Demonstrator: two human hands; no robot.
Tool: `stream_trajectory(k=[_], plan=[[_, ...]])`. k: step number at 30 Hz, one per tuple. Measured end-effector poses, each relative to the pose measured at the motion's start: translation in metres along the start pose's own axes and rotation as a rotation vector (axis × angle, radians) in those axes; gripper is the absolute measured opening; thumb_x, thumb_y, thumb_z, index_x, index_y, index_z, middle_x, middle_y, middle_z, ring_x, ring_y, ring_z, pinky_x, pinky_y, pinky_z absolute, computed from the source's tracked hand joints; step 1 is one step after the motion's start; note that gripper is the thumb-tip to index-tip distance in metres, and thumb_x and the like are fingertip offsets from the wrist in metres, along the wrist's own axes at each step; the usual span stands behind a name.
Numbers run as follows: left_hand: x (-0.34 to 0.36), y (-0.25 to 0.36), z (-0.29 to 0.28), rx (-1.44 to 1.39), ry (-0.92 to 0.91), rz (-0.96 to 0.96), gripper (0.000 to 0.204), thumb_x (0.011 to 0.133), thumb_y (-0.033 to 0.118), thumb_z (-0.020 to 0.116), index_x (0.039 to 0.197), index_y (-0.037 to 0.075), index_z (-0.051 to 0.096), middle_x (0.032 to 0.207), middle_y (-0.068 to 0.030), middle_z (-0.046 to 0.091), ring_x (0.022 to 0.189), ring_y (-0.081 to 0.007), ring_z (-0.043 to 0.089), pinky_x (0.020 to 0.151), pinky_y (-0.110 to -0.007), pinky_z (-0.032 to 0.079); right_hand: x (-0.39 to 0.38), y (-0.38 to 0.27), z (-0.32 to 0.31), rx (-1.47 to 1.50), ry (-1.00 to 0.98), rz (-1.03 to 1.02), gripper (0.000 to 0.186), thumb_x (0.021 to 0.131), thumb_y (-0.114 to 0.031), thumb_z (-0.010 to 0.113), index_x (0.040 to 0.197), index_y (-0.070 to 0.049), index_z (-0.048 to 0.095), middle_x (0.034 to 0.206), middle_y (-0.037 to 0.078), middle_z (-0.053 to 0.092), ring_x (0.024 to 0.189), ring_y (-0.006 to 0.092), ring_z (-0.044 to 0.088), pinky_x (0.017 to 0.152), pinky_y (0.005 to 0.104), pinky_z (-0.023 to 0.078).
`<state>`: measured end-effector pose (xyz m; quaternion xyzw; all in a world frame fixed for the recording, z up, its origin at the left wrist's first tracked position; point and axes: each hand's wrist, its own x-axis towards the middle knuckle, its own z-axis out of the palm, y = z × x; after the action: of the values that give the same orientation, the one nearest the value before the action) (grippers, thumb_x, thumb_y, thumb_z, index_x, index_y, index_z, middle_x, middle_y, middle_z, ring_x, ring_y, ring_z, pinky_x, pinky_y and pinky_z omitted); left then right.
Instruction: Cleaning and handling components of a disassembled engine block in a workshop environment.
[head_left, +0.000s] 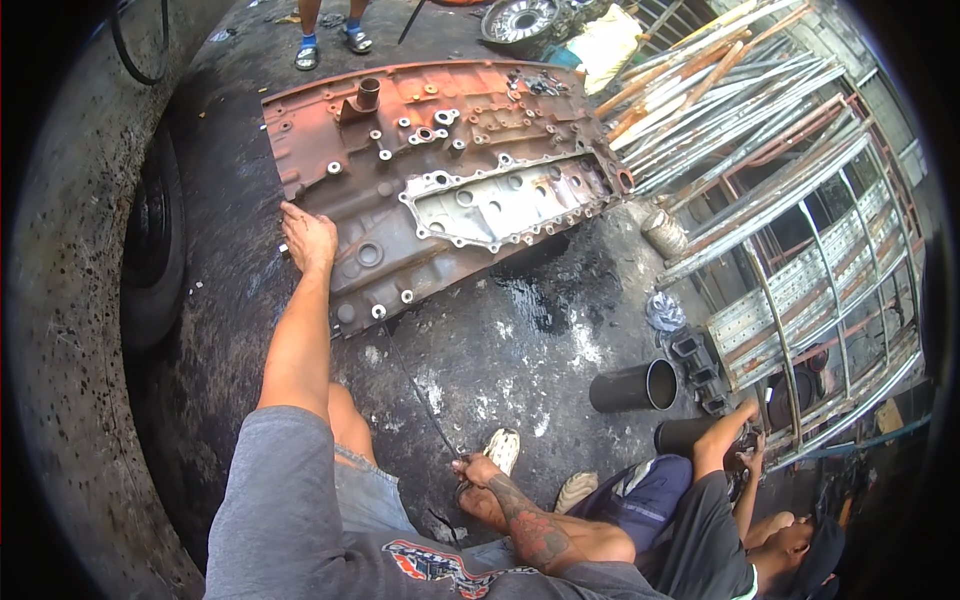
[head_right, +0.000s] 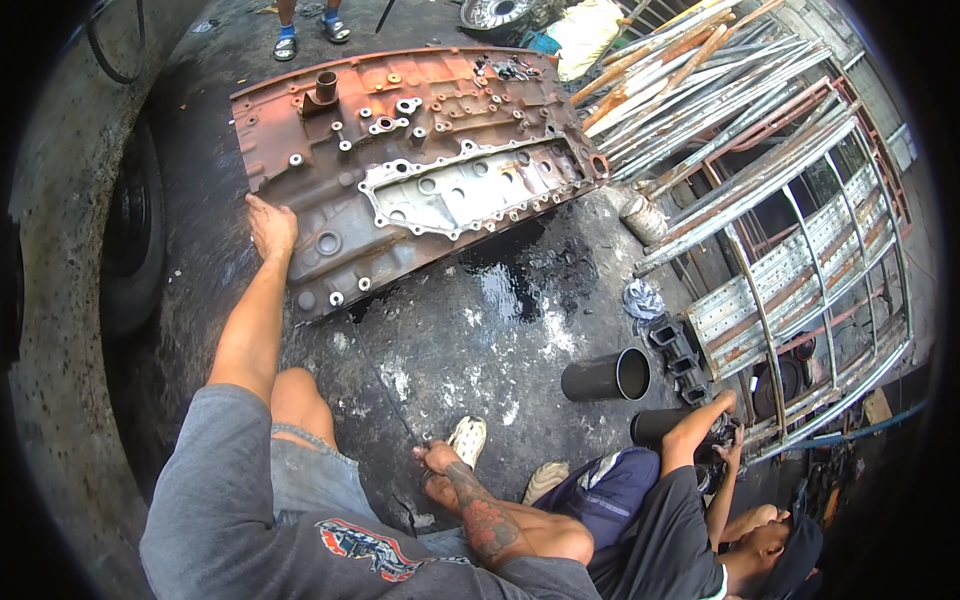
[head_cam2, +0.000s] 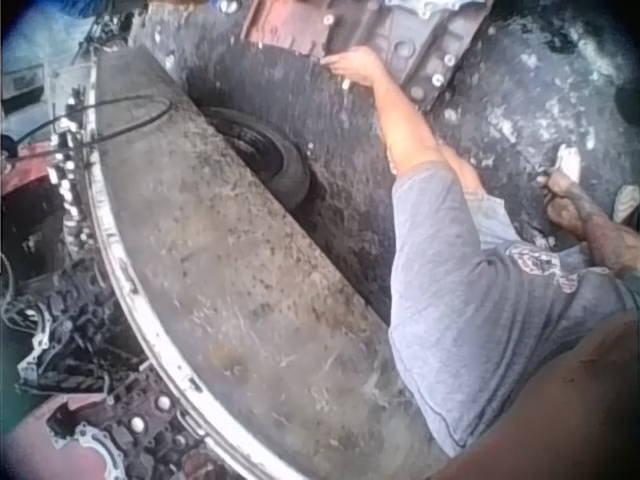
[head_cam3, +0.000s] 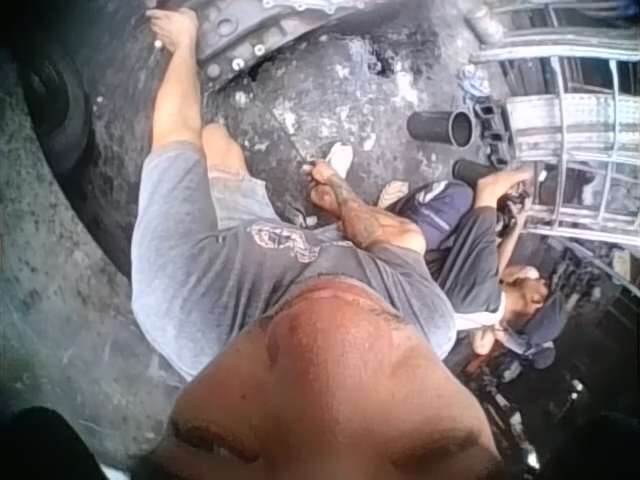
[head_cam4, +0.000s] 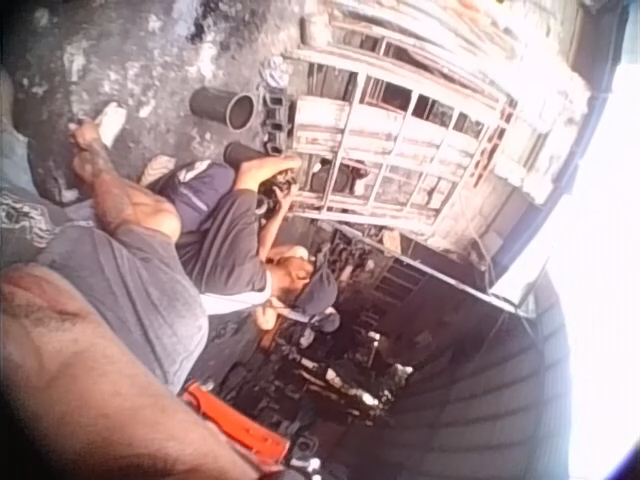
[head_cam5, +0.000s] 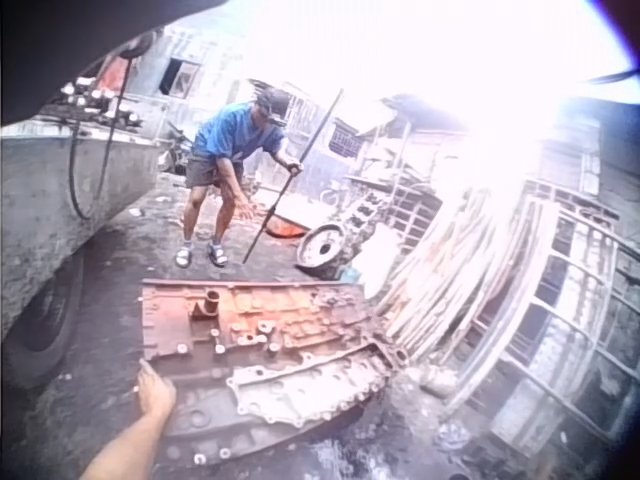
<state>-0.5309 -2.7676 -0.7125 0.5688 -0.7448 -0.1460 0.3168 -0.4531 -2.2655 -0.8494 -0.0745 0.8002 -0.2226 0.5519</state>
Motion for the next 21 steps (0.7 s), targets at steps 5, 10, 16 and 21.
stream_trajectory(k=[5, 10, 16, 21], plan=[[0.0, 0.0, 0.0, 0.022, -0.025, -0.043, 0.07, 0.082, 0.021, 0.055, 0.134, -0.011, 0.022, 0.127, -0.0249, 0.045, 0.118, -0.035, 0.045, 0.098, -0.042, 0.039, 0.005, 0.008, 0.0, -0.106, 0.051, -0.034, 0.036, 0.09, -0.035, 0.057, 0.084, 0.0, 0.065, 0.071, 0.008, 0.065, 0.071, 0.0188, 0.061, 0.07, 0.0333, 0.045], [0.0, 0.001, -0.002, 0.018, -0.036, -0.059, 0.069, 0.082, 0.021, 0.055, 0.134, -0.01, 0.023, 0.127, -0.0245, 0.045, 0.117, -0.0347, 0.045, 0.098, -0.042, 0.039, 0.004, 0.005, 0.0, -0.061, 0.002, -0.015, 0.036, 0.09, -0.034, 0.058, 0.085, 0.001, 0.065, 0.072, 0.008, 0.065, 0.071, 0.0188, 0.061, 0.07, 0.0329, 0.045], [0.0, 0.003, -0.004, 0.01, -0.038, -0.074, 0.069, 0.082, 0.021, 0.054, 0.135, -0.01, 0.023, 0.127, -0.0245, 0.045, 0.117, -0.035, 0.046, 0.097, -0.042, 0.039, -0.011, -0.012, -0.006, -0.034, -0.01, 0.032, 0.036, 0.09, -0.035, 0.058, 0.087, 0.0, 0.065, 0.074, 0.007, 0.065, 0.071, 0.0183, 0.06, 0.069, 0.0325, 0.045], [0.0, 0.003, -0.005, -0.031, -0.011, -0.036, 0.068, 0.082, 0.02, 0.054, 0.135, -0.01, 0.024, 0.126, -0.0244, 0.046, 0.117, -0.0347, 0.046, 0.098, -0.042, 0.039, -0.009, -0.01, -0.006, -0.076, -0.034, 0.07, 0.037, 0.09, -0.037, 0.057, 0.088, -0.002, 0.066, 0.074, 0.006, 0.064, 0.07, 0.0169, 0.06, 0.067, 0.0322, 0.045]])
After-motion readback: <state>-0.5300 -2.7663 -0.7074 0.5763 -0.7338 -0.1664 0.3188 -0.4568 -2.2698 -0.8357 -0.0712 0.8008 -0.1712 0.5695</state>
